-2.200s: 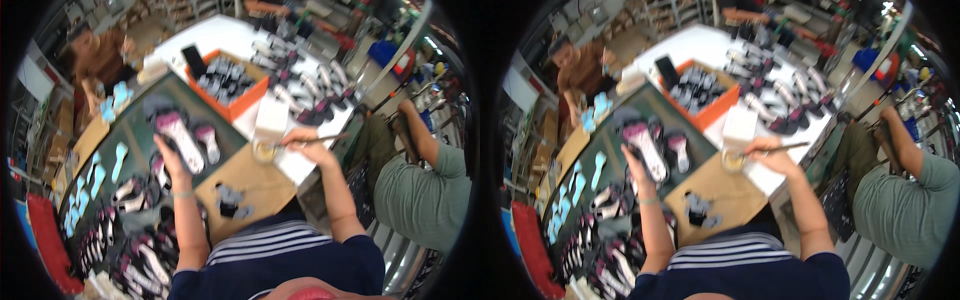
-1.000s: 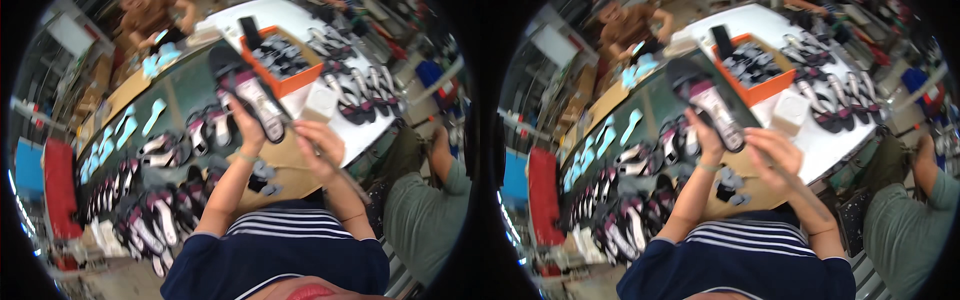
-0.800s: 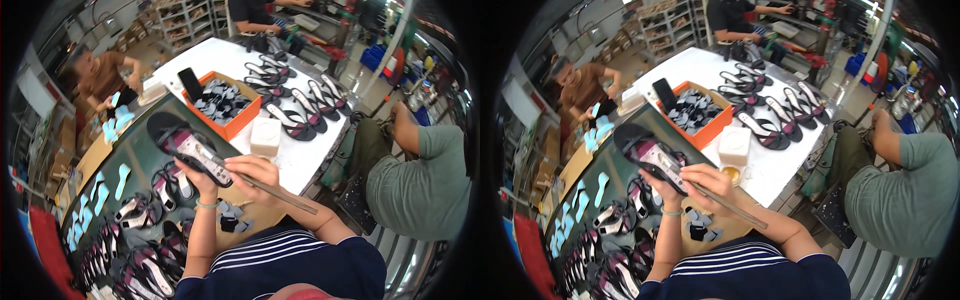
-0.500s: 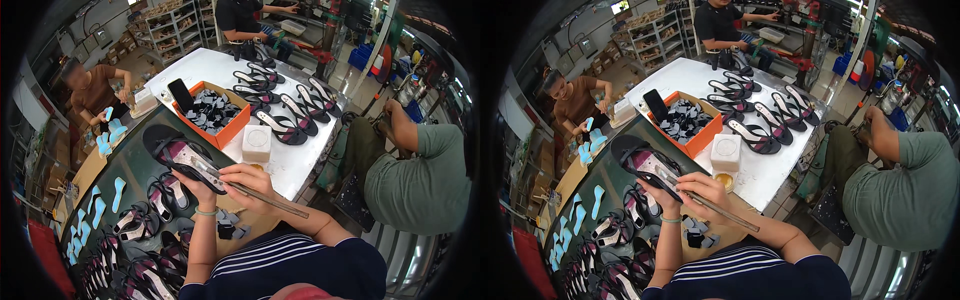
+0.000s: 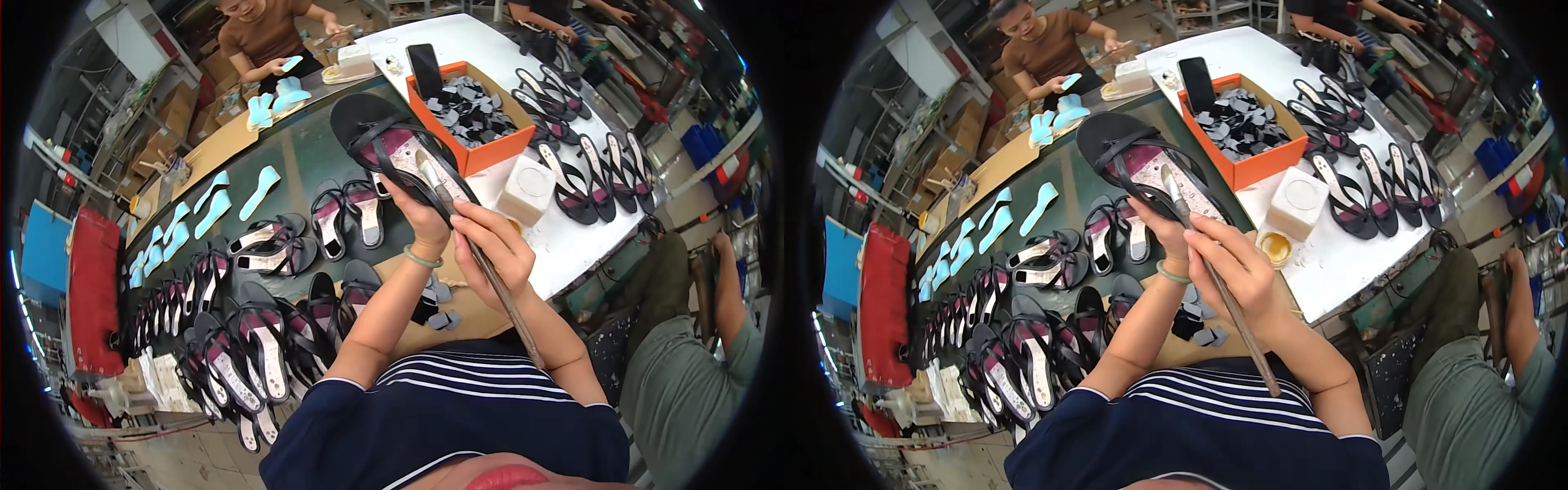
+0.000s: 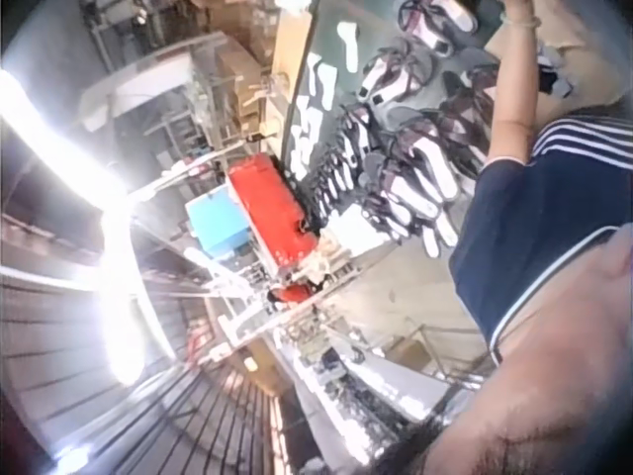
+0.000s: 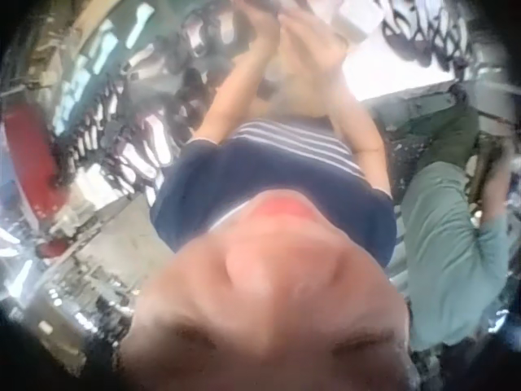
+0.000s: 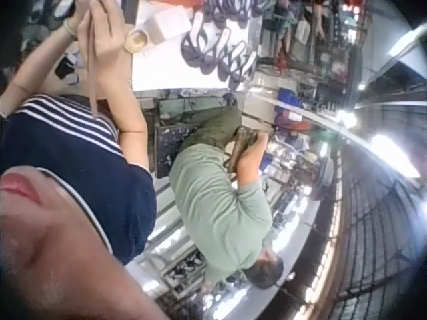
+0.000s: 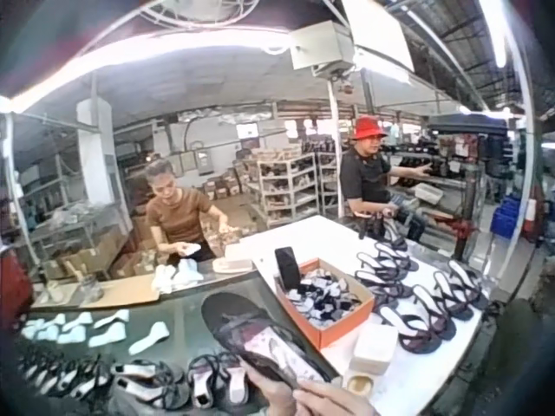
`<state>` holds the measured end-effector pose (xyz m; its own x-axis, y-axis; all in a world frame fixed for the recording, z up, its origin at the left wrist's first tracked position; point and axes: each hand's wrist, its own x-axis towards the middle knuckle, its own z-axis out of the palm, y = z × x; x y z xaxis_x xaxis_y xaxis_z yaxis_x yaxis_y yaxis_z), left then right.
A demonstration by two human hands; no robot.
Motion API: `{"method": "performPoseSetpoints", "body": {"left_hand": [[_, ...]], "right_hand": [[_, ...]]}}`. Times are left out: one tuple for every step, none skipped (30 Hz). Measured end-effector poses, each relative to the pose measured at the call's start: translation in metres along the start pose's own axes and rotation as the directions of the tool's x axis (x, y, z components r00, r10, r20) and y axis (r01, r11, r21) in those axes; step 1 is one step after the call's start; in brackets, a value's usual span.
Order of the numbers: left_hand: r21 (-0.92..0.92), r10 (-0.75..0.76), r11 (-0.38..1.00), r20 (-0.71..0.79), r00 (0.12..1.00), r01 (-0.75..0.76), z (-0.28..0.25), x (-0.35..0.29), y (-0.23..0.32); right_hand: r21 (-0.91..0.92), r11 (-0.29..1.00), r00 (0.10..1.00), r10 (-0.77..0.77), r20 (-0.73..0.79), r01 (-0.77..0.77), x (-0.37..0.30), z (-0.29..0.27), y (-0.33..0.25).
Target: Applying glue to shoe insoles and assembling components during shoe manufacturing.
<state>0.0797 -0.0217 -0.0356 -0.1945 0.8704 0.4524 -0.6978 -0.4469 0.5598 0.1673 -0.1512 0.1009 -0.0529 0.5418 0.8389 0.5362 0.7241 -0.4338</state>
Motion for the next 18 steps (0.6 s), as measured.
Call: {"method": "performPoseSetpoints", "body": {"left_hand": [[-0.016,-0.014,1.000,-0.033,0.999,0.013,0.004,0.000,0.001],[-0.031,-0.026,0.999,-0.066,0.997,0.024,0.007,-0.001,0.003],[-0.048,-0.038,0.998,-0.099,0.994,0.033,0.015,0.001,0.010],[-0.186,-0.119,0.977,-0.049,0.992,0.108,0.025,0.002,0.025],[-0.316,-0.194,0.930,0.013,0.981,0.188,0.037,0.004,0.039],[-0.249,-0.225,0.946,-0.047,0.973,0.207,0.043,0.005,0.045],[-0.184,-0.256,0.955,-0.105,0.961,0.234,0.049,0.007,0.050],[-0.322,-0.292,0.909,-0.035,0.956,0.266,0.040,0.008,0.044],[-0.450,-0.316,0.841,0.040,0.948,0.300,0.032,0.008,0.039],[-0.446,-0.296,0.848,0.048,0.954,0.286,0.026,0.009,0.035],[-0.442,-0.276,0.855,0.057,0.959,0.272,0.020,0.009,0.031],[-0.440,-0.256,0.860,0.070,0.964,0.260,0.019,0.010,0.030],[-0.425,-0.274,0.868,0.020,0.962,0.256,0.019,0.011,0.029],[-0.401,-0.263,0.885,-0.010,0.965,0.237,0.019,0.012,0.028],[-0.370,-0.240,0.906,-0.043,0.970,0.208,0.017,0.012,0.026],[-0.327,-0.205,0.929,-0.067,0.976,0.172,0.016,0.013,0.024],[-0.290,-0.172,0.946,-0.081,0.982,0.142,0.014,0.014,0.023],[-0.251,-0.134,0.962,-0.097,0.986,0.106,0.013,0.014,0.021]], "right_hand": [[0.004,1.000,1.000,0.004,0.007,-0.004,0.001,0.004,0.002],[0.019,1.000,1.000,-0.005,0.011,0.005,0.000,0.009,0.004],[0.021,0.999,0.999,-0.035,-0.004,0.035,0.002,0.014,0.005],[0.016,0.998,0.998,-0.060,-0.020,0.060,0.003,0.019,0.008],[0.009,0.996,0.996,-0.085,-0.036,0.085,0.005,0.022,0.010],[0.016,0.996,0.996,-0.083,-0.035,0.084,0.007,0.025,0.011],[0.022,0.996,0.996,-0.081,-0.035,0.082,0.008,0.027,0.011],[0.027,0.997,0.996,-0.078,-0.035,0.079,0.009,0.029,0.011],[0.024,0.997,0.996,-0.077,-0.040,0.078,0.009,0.030,0.011],[0.020,0.997,0.996,-0.076,-0.046,0.077,0.008,0.031,0.010],[0.016,0.997,0.996,-0.075,-0.052,0.076,0.008,0.032,0.010],[0.010,0.997,0.996,-0.074,-0.054,0.075,0.007,0.032,0.009],[0.003,0.997,0.996,-0.074,-0.056,0.074,0.006,0.031,0.008],[-0.003,0.997,0.996,-0.073,-0.058,0.073,0.006,0.031,0.007],[-0.005,0.998,0.996,-0.065,-0.055,0.065,0.006,0.031,0.007],[-0.007,0.998,0.997,-0.057,-0.053,0.057,0.006,0.031,0.007],[-0.009,0.999,0.997,-0.050,-0.051,0.049,0.006,0.031,0.006],[-0.006,0.999,0.998,-0.041,-0.051,0.040,0.006,0.030,0.006]]}}
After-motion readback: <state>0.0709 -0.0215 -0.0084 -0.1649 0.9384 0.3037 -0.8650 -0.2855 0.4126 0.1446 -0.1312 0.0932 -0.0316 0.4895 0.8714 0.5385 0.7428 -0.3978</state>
